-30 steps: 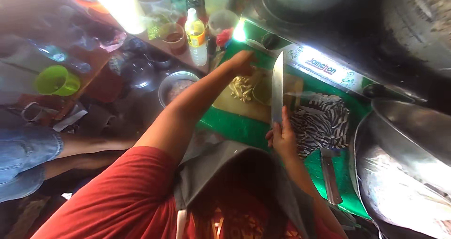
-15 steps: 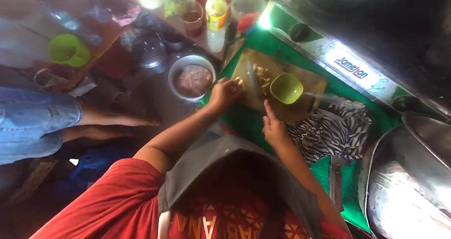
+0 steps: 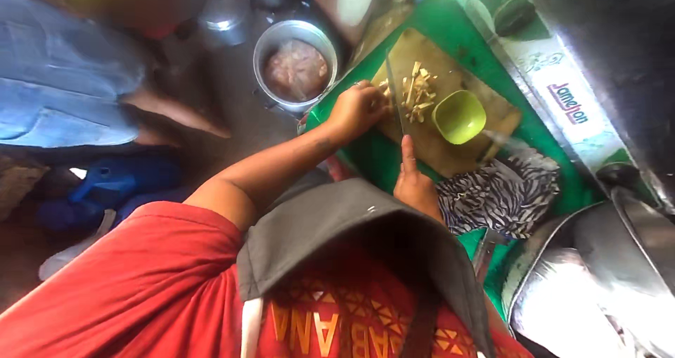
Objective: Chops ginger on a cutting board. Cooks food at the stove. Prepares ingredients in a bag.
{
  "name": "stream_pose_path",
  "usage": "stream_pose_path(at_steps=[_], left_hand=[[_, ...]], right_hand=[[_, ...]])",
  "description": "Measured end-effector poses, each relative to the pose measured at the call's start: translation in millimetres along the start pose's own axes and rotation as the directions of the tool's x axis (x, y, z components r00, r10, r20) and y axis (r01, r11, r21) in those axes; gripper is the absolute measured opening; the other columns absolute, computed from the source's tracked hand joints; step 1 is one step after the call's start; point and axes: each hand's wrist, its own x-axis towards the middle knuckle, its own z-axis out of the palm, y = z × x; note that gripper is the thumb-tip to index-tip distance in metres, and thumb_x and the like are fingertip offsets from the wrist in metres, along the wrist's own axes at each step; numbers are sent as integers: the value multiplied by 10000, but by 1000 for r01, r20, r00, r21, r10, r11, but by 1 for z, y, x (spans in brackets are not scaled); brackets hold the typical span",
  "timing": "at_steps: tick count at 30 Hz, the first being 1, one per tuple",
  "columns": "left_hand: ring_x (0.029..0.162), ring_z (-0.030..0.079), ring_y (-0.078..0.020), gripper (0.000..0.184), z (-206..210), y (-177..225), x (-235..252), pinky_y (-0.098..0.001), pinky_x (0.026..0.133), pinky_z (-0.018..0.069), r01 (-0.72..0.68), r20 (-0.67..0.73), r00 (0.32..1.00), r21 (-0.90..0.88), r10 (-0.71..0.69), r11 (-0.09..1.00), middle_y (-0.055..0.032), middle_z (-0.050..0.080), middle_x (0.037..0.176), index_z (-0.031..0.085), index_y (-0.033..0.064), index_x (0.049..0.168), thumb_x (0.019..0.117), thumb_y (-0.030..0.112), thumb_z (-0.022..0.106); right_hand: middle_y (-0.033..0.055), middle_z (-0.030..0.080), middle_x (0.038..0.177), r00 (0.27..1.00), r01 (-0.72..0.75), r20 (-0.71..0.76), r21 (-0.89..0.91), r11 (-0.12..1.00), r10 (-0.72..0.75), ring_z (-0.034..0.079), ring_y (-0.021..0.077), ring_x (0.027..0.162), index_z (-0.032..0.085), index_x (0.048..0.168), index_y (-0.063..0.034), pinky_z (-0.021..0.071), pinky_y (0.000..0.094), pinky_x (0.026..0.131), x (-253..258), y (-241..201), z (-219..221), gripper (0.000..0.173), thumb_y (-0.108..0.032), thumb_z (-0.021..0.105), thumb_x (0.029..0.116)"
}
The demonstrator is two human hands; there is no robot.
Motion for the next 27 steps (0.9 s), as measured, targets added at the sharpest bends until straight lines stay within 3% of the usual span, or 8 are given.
stream_pose_path(at_steps=[3, 6, 9, 12, 16, 22, 27], left_hand=[[907, 703, -233, 217, -1, -2, 1, -377, 828, 586, -11, 9, 1000, -7, 11, 1000, -157, 717, 1077, 758, 20, 1036, 930, 207, 729], [935, 710, -224, 195, -1, -5, 2, -367, 850, 590, -37, 9, 999, -22, 37, 999, -151, 721, 1067, 759, 26, 1010, 926, 200, 730], [954, 706, -227, 190, -1, -6, 2, -366, 867, 582, -64, 6, 998, -23, 64, 998, -151, 719, 1069, 758, 23, 1015, 938, 192, 716], [1002, 702, -245, 204, 1, -6, -2, -379, 904, 573, -90, 10, 996, -11, 91, 996, -156, 719, 1096, 759, 23, 1043, 953, 197, 704], [1041, 697, -286, 214, 2, -2, 5, -422, 940, 558, -122, 48, 991, -1, 122, 992, -167, 722, 1110, 760, 20, 1057, 969, 200, 687], [990, 707, -277, 209, 12, -2, 9, -400, 903, 574, -113, 40, 993, -20, 114, 993, -166, 722, 1097, 756, 11, 1035, 961, 198, 698], [972, 707, -250, 205, 11, -3, 12, -370, 890, 572, -111, 45, 993, -22, 112, 994, -156, 724, 1078, 759, 18, 1033, 968, 198, 686]], right_hand=[[205, 715, 852, 995, -42, 87, -5, 999, 42, 714, 382, 702, 86, 1677, -222, 581, 544, 662, 7, -7, -6, 664, -132, 378, 1087], [216, 716, 828, 997, -48, 70, 35, 998, 45, 711, 393, 670, 89, 1676, -219, 577, 554, 632, 24, -9, 3, 658, -139, 388, 1096], [235, 724, 873, 992, -85, 101, 54, 995, 79, 722, 417, 726, 54, 1676, -243, 578, 586, 690, 44, -13, 6, 659, -166, 382, 1110], [251, 719, 931, 999, 4, 31, 201, 979, -10, 712, 405, 737, 103, 1675, -194, 577, 573, 714, 50, -2, 8, 622, -162, 377, 1118], [207, 690, 807, 993, 76, -110, 320, 944, -43, 653, 322, 587, 200, 1663, -166, 570, 525, 605, 36, 11, 4, 582, -151, 383, 1111], [181, 678, 717, 986, 69, -165, 228, 971, -31, 636, 332, 540, 264, 1649, -158, 545, 528, 547, 11, 10, 6, 566, -169, 403, 1100], [200, 702, 802, 1000, -25, -12, 103, 994, 26, 680, 358, 612, 135, 1671, -164, 560, 528, 589, 12, -5, 0, 613, -143, 361, 1101]])
